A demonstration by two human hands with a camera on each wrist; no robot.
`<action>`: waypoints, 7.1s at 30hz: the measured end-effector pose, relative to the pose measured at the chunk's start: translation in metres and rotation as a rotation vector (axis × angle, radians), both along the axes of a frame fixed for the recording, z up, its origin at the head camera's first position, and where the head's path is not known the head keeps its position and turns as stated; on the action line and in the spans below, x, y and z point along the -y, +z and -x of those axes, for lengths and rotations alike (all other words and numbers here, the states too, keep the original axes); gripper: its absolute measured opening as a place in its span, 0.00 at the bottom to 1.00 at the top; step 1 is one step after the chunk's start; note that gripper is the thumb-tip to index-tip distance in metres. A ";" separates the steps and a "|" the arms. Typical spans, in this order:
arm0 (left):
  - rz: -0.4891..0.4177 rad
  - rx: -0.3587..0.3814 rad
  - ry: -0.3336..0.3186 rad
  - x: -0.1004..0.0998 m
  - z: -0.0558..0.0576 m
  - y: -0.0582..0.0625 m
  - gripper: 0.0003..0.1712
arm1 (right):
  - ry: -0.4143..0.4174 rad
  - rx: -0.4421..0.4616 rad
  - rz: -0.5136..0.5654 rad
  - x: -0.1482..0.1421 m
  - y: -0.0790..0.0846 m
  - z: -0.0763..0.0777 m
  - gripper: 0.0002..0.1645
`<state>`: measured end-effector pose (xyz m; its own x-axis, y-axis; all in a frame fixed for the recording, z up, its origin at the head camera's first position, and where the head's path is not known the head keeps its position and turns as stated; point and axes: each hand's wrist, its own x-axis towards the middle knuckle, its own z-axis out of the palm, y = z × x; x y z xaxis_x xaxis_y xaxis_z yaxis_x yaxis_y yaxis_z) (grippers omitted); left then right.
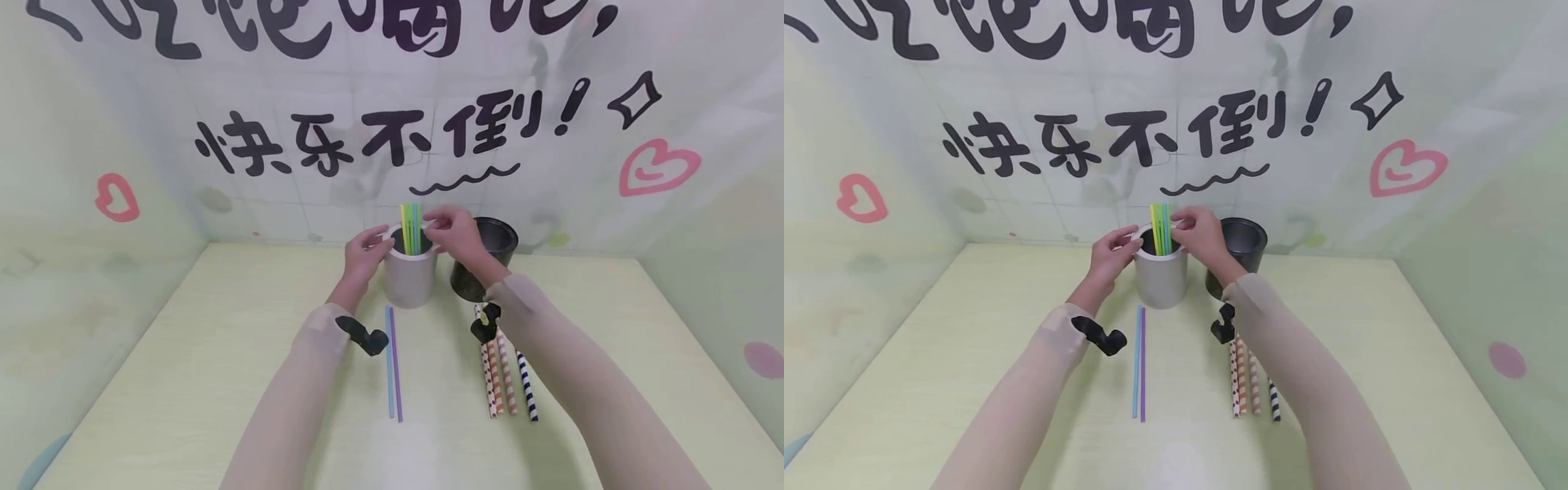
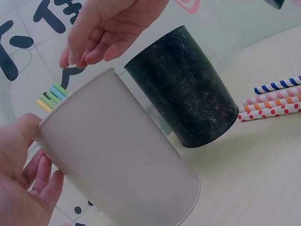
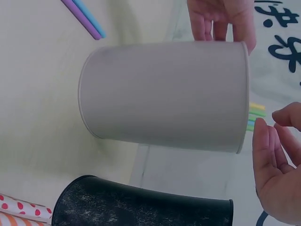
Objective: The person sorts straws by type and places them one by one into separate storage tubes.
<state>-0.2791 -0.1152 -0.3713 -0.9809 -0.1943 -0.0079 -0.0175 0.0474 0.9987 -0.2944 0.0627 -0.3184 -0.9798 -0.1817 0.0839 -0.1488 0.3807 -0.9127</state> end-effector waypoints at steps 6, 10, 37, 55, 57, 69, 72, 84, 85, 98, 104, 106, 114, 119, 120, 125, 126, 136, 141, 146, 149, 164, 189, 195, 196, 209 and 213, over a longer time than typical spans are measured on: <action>0.002 0.005 0.004 0.001 0.002 0.001 0.22 | 0.085 0.006 0.002 -0.006 -0.007 -0.025 0.17; 0.008 0.005 0.005 0.000 0.002 0.001 0.22 | 0.139 0.016 0.011 -0.011 -0.016 -0.042 0.15; -0.016 -0.003 0.006 -0.002 -0.001 0.001 0.21 | 0.203 0.279 -0.016 0.021 -0.103 -0.051 0.13; -0.018 -0.010 0.009 -0.001 0.002 -0.003 0.21 | -0.056 0.272 -0.060 0.049 -0.129 -0.061 0.09; -0.020 -0.019 0.011 -0.001 0.002 -0.002 0.21 | -0.059 0.263 -0.076 0.049 -0.128 -0.062 0.09; -0.014 -0.005 0.008 -0.002 0.002 -0.003 0.21 | -0.114 0.291 -0.195 0.056 -0.123 -0.066 0.10; -0.013 -0.005 0.010 -0.002 0.002 -0.003 0.21 | -0.119 0.293 -0.205 0.055 -0.121 -0.066 0.12; -0.001 0.019 0.012 -0.001 0.001 0.000 0.22 | -0.117 0.272 -0.184 0.056 -0.125 -0.069 0.17; -0.002 0.018 0.012 -0.001 0.000 0.000 0.22 | -0.111 0.269 -0.190 0.056 -0.125 -0.068 0.17; -0.013 0.016 0.008 0.001 -0.002 -0.005 0.22 | -0.029 0.369 -0.060 0.041 -0.108 -0.065 0.13; -0.024 -0.028 0.001 -0.002 -0.001 -0.004 0.22 | 0.046 0.324 0.049 0.024 -0.081 -0.061 0.13; -0.019 -0.023 0.000 -0.002 -0.001 -0.002 0.22 | 0.088 0.266 0.064 0.017 -0.068 -0.061 0.14; -0.013 -0.004 0.000 -0.003 -0.002 0.000 0.22 | 0.143 0.175 0.015 0.001 -0.017 -0.057 0.18; -0.005 0.015 -0.008 -0.002 -0.001 -0.001 0.23 | 0.069 0.154 0.063 -0.003 0.016 -0.046 0.21; -0.002 0.015 -0.009 -0.002 -0.001 -0.001 0.23 | 0.052 0.144 0.086 -0.004 0.022 -0.042 0.22; 0.002 0.025 0.010 0.000 -0.001 0.000 0.22 | -0.001 0.054 0.209 -0.006 0.044 -0.027 0.21; -0.001 0.031 0.013 0.000 -0.001 0.000 0.22 | -0.006 0.033 0.230 -0.007 0.048 -0.024 0.20; -0.015 0.036 0.013 -0.001 0.000 0.001 0.22 | -0.056 -0.176 0.363 -0.002 0.082 -0.002 0.16; -0.016 0.040 0.010 -0.001 -0.002 0.001 0.22 | -0.065 -0.252 0.332 0.007 0.086 0.002 0.16; -0.039 0.025 0.012 -0.001 -0.002 -0.001 0.22 | -0.035 -0.284 0.301 0.012 0.091 0.004 0.17; -0.038 0.028 0.010 0.000 -0.001 -0.002 0.21 | -0.043 -0.312 0.273 0.013 0.095 0.005 0.17; -0.009 0.034 -0.002 0.000 0.000 -0.002 0.22 | -0.122 -0.217 0.171 0.008 0.044 0.018 0.17; 0.001 0.052 -0.007 0.000 0.003 -0.002 0.22 | -0.161 -0.002 0.133 0.015 -0.010 0.023 0.20; 0.001 0.046 0.002 0.002 0.003 -0.003 0.22 | -0.104 -0.008 0.203 0.012 -0.007 0.018 0.19; 0.001 0.046 0.001 0.002 0.003 -0.003 0.22 | -0.096 -0.010 0.206 0.010 -0.006 0.017 0.18; -0.003 0.020 -0.015 0.001 0.005 -0.002 0.22 | 0.187 0.000 0.118 -0.001 -0.008 -0.024 0.15; 0.001 0.027 -0.007 0.002 0.003 -0.004 0.22 | 0.337 0.051 0.079 0.000 -0.023 -0.039 0.14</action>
<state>-0.2826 -0.1174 -0.3754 -0.9817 -0.1873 -0.0344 -0.0442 0.0482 0.9979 -0.2553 0.0624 -0.3410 -0.8692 -0.4905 0.0633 -0.2076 0.2457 -0.9469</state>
